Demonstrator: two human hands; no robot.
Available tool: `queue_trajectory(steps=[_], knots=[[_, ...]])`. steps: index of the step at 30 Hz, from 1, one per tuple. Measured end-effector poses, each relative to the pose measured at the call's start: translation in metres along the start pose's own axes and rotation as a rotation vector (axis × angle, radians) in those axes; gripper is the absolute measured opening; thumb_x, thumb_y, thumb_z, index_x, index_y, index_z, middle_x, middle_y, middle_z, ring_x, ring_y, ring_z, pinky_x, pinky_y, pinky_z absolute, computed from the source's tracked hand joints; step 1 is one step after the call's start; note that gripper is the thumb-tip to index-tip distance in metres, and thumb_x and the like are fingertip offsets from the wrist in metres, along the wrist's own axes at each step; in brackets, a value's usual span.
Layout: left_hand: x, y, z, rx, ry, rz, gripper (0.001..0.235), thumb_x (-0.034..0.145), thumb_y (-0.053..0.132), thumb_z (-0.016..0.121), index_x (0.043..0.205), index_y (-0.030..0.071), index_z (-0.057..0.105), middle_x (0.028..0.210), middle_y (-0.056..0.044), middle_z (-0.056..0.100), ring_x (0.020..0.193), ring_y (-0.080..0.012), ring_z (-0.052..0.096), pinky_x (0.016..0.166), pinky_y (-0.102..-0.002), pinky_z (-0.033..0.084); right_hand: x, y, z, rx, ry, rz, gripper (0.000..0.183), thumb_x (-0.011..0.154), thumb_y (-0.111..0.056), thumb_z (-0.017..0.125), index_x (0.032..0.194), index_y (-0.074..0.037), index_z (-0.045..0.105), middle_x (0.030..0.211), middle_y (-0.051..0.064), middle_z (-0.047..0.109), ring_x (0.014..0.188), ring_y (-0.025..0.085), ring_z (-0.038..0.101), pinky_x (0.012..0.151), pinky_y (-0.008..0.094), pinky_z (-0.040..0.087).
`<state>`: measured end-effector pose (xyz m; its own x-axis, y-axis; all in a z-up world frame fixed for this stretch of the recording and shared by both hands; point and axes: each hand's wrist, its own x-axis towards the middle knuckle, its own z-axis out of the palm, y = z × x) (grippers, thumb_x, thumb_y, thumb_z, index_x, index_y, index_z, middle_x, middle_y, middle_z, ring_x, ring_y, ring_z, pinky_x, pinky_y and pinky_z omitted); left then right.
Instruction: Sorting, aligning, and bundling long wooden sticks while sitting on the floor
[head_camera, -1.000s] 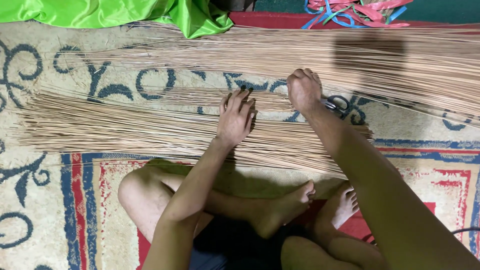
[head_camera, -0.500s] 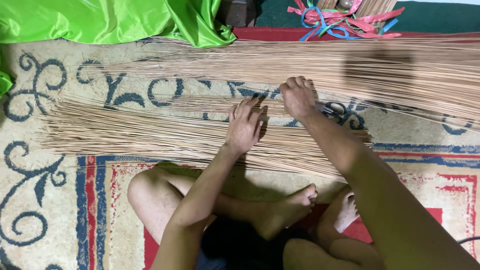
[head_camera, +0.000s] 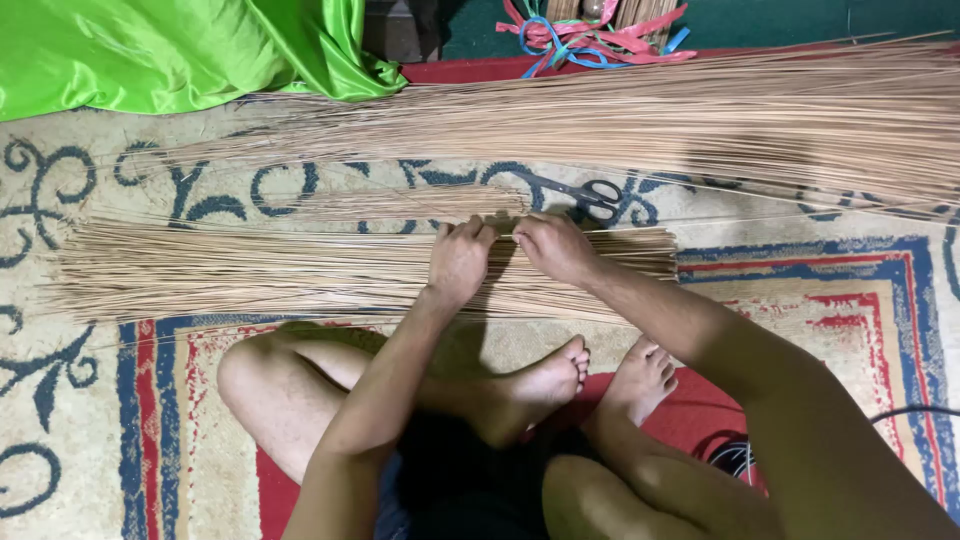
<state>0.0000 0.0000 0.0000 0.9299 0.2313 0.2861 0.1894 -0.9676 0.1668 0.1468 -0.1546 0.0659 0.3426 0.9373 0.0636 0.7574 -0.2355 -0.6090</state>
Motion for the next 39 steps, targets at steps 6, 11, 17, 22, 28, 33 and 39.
queue_trajectory(steps=[6,11,17,22,28,33,39], knots=[[-0.028,-0.026,-0.053,0.044,-0.026,-0.020,0.013,0.098,0.025,0.060,0.098,0.027,0.073,0.105,0.001,0.070,0.097,-0.0203,0.073,0.093,-0.043,0.047,-0.058,0.045,-0.029,-0.056,-0.111,0.097,0.016,0.099,-0.014,0.058,0.107,-0.008,0.070,0.093,0.018,0.071,0.098,0.041,0.070,0.083,0.048,0.057],[-0.037,-0.035,-0.050,0.061,-0.014,0.012,0.011,0.097,0.022,0.060,0.098,0.023,0.071,0.096,0.000,0.066,0.094,-0.0218,0.071,0.096,-0.046,0.043,-0.077,0.066,-0.034,-0.116,-0.082,0.136,0.017,0.100,-0.017,0.059,0.109,-0.008,0.070,0.095,0.019,0.070,0.099,0.042,0.069,0.084,0.047,0.058],[0.000,0.060,-0.086,0.030,-0.007,0.115,0.008,0.095,0.019,0.064,0.094,0.020,0.072,0.093,-0.001,0.072,0.093,-0.0204,0.073,0.099,-0.045,0.043,-0.060,0.015,-0.019,-0.076,-0.084,0.059,0.017,0.098,-0.015,0.058,0.107,-0.008,0.070,0.094,0.018,0.070,0.095,0.040,0.071,0.080,0.048,0.059],[-0.001,0.062,-0.073,0.027,-0.025,0.101,0.009,0.094,0.015,0.062,0.094,0.018,0.071,0.091,-0.001,0.075,0.092,-0.0188,0.073,0.101,-0.044,0.043,-0.061,0.012,-0.020,-0.082,-0.075,0.032,0.014,0.097,-0.015,0.059,0.103,-0.007,0.069,0.091,0.015,0.071,0.089,0.038,0.072,0.076,0.047,0.059],[-0.028,-0.004,-0.077,0.046,-0.053,0.052,0.012,0.100,0.022,0.063,0.099,0.016,0.073,0.099,-0.006,0.076,0.100,-0.0234,0.073,0.105,-0.048,0.040,-0.096,0.060,-0.049,-0.134,-0.107,0.079,0.017,0.097,-0.014,0.057,0.105,-0.004,0.068,0.091,0.021,0.068,0.093,0.044,0.070,0.077,0.050,0.058],[-0.035,-0.015,-0.069,0.054,-0.112,0.027,0.021,0.105,0.031,0.056,0.100,0.017,0.071,0.098,-0.004,0.069,0.101,-0.0228,0.068,0.109,-0.051,0.036,-0.106,0.066,-0.058,-0.177,-0.074,0.150,0.016,0.099,-0.019,0.059,0.101,-0.006,0.068,0.090,0.019,0.069,0.094,0.041,0.071,0.079,0.048,0.058],[-0.005,0.077,-0.097,-0.027,-0.082,0.123,0.007,0.096,0.022,0.065,0.096,0.017,0.071,0.100,-0.004,0.073,0.102,-0.0220,0.070,0.109,-0.049,0.038,-0.083,0.021,-0.017,-0.159,-0.091,0.086,0.015,0.099,-0.021,0.058,0.099,-0.010,0.068,0.090,0.012,0.069,0.090,0.036,0.073,0.075,0.047,0.059]])
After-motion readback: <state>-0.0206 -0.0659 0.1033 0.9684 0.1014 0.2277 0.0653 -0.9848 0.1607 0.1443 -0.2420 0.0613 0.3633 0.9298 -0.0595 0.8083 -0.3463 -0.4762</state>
